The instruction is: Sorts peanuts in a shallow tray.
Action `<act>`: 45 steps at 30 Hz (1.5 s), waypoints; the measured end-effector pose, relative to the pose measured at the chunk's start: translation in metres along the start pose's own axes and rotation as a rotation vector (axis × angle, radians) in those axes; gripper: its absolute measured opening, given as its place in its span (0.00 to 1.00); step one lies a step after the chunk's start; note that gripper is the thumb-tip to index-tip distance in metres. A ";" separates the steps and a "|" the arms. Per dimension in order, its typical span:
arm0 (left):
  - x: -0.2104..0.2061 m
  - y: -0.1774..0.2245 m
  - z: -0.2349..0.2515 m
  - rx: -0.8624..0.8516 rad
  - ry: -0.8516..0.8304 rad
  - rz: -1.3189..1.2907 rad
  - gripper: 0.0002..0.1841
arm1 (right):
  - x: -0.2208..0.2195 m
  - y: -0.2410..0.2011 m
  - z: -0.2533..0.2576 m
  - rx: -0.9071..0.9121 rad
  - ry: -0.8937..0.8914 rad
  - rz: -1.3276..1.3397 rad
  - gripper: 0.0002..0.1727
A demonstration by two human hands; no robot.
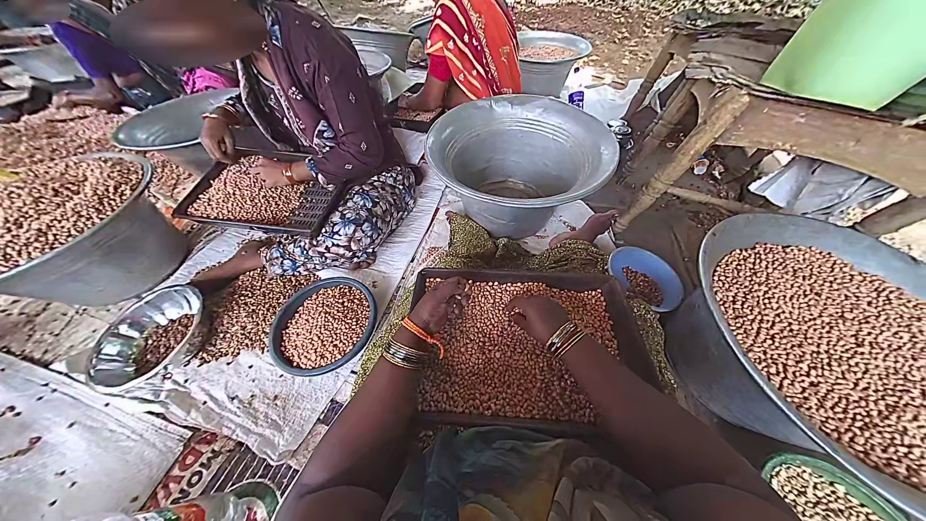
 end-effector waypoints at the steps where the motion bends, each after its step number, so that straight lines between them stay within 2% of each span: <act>1: -0.002 0.000 0.000 -0.009 -0.046 -0.025 0.18 | 0.000 0.001 0.000 -0.010 -0.001 0.009 0.20; 4: -0.008 -0.002 0.001 0.000 -0.066 -0.010 0.21 | 0.003 0.002 0.000 -0.024 0.015 0.061 0.20; 6: -0.012 -0.004 0.003 0.024 -0.041 0.223 0.13 | 0.003 0.000 -0.001 0.005 0.035 0.058 0.21; 8: -0.023 -0.006 0.007 -0.014 -0.088 0.570 0.09 | -0.001 -0.002 0.000 0.020 0.031 0.027 0.22; 10: -0.039 -0.007 0.010 -0.048 -0.161 0.899 0.13 | -0.004 -0.002 0.001 -0.003 0.030 0.008 0.22; 12: -0.055 -0.009 0.008 0.015 -0.232 1.180 0.20 | -0.003 -0.003 0.003 -0.016 0.037 -0.001 0.22; 14: -0.064 -0.016 0.006 0.100 -0.269 1.344 0.23 | -0.003 -0.005 0.004 -0.019 0.035 -0.010 0.21; 17: -0.059 -0.015 0.009 0.156 -0.231 1.444 0.19 | -0.004 -0.008 0.004 -0.016 0.008 -0.029 0.18; 21: -0.027 -0.003 0.006 0.298 -0.018 1.494 0.19 | 0.004 0.006 0.004 -0.024 0.058 0.118 0.17; 24: -0.001 0.008 -0.001 0.385 0.172 1.472 0.20 | 0.018 0.025 0.004 0.011 0.225 0.591 0.14; 26: 0.005 0.011 -0.001 0.366 0.212 1.408 0.20 | 0.014 0.026 0.002 0.033 0.173 0.814 0.10; 28: -0.001 0.008 0.005 0.252 0.130 1.317 0.18 | 0.007 0.013 -0.001 0.072 0.018 0.651 0.11; 31: -0.024 0.000 0.010 0.063 -0.107 1.186 0.15 | -0.010 -0.008 -0.004 0.133 -0.126 0.189 0.16; 34: -0.034 -0.008 0.009 0.063 -0.179 1.251 0.15 | -0.024 -0.014 -0.002 0.166 -0.137 -0.006 0.15; 37: -0.029 -0.005 0.009 0.144 -0.120 1.333 0.17 | -0.025 -0.017 -0.001 0.158 -0.139 -0.017 0.16; 39: -0.022 -0.001 0.010 0.103 -0.117 1.284 0.15 | -0.019 -0.012 0.000 0.110 -0.121 0.083 0.17; 41: -0.019 0.000 0.008 0.014 -0.206 1.173 0.13 | -0.004 0.000 0.001 0.061 -0.058 0.229 0.20; 43: -0.023 -0.004 0.001 -0.059 -0.374 1.104 0.11 | 0.017 0.016 0.001 0.022 0.045 0.298 0.22; 45: -0.028 -0.009 -0.007 -0.061 -0.515 1.150 0.11 | 0.041 0.039 0.000 -0.008 0.183 0.328 0.22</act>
Point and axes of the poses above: each hand's wrist, its own z-axis towards the middle knuckle, its own x-axis out of the back of the hand, y = z × x, the point moved 7 cm from there along z, towards the middle knuckle, and after that the axes turned 10 degrees about z, right-handed, at the moved point
